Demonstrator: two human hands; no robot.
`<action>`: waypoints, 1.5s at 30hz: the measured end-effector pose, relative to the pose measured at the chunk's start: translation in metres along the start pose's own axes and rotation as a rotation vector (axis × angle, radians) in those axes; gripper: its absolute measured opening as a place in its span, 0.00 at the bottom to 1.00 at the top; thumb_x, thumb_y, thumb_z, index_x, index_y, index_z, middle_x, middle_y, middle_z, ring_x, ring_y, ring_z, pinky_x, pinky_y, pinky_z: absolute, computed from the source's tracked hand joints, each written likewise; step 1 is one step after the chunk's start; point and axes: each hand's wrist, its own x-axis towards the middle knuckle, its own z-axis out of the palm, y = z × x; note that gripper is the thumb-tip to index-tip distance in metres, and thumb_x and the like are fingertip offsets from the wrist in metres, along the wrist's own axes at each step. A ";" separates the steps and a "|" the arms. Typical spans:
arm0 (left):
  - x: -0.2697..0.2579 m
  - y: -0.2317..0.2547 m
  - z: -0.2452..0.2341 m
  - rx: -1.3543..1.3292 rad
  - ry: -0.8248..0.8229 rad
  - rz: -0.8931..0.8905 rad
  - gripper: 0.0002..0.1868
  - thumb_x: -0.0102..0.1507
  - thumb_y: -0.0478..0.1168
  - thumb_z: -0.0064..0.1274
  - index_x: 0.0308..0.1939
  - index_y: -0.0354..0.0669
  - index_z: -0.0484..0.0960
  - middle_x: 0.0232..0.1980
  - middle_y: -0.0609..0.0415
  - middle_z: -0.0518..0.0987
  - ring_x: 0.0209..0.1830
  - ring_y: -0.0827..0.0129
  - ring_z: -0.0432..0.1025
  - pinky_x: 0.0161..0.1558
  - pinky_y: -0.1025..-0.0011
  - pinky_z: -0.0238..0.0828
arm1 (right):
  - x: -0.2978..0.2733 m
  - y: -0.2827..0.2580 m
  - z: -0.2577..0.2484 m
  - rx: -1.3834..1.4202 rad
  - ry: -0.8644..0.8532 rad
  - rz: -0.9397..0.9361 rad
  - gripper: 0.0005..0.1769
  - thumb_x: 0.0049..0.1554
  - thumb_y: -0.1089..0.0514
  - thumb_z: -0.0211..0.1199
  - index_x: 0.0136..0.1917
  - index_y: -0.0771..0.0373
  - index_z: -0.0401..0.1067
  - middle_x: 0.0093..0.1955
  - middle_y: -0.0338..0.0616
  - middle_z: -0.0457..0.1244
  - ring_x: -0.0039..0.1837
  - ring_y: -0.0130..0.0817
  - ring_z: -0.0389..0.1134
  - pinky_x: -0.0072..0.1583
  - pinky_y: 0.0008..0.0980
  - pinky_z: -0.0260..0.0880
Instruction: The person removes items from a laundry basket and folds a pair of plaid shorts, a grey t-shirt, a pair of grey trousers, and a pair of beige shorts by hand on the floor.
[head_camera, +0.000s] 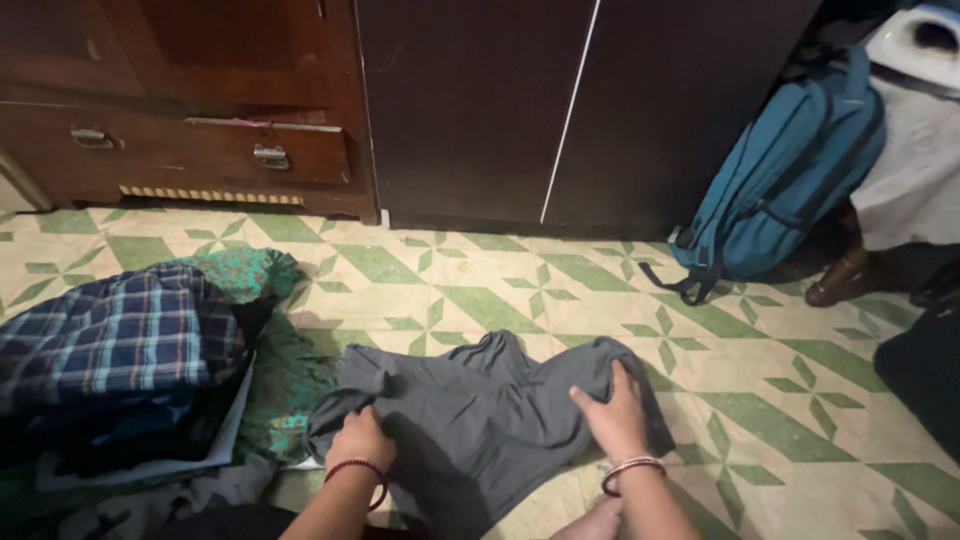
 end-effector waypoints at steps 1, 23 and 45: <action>0.008 -0.007 0.004 -0.033 -0.025 -0.054 0.26 0.62 0.46 0.55 0.65 0.52 0.74 0.70 0.48 0.73 0.69 0.51 0.70 0.66 0.58 0.71 | -0.009 -0.005 0.004 -0.037 0.071 -0.104 0.52 0.47 0.48 0.74 0.77 0.61 0.54 0.78 0.56 0.51 0.78 0.53 0.53 0.75 0.43 0.54; 0.008 0.019 0.045 -1.230 -0.770 0.385 0.23 0.61 0.43 0.71 0.28 0.46 0.67 0.30 0.59 0.65 0.28 0.70 0.58 0.32 0.68 0.52 | -0.075 -0.034 0.088 0.401 -0.397 -0.137 0.14 0.53 0.60 0.67 0.53 0.62 0.74 0.45 0.44 0.74 0.48 0.34 0.74 0.51 0.29 0.72; -0.116 0.071 -0.095 -0.375 0.291 0.457 0.56 0.47 0.42 0.70 0.74 0.53 0.54 0.80 0.47 0.51 0.76 0.48 0.55 0.72 0.60 0.57 | -0.019 -0.085 -0.031 1.278 -0.498 0.051 0.15 0.60 0.65 0.49 0.59 0.66 0.70 0.56 0.43 0.69 0.57 0.31 0.71 0.60 0.31 0.70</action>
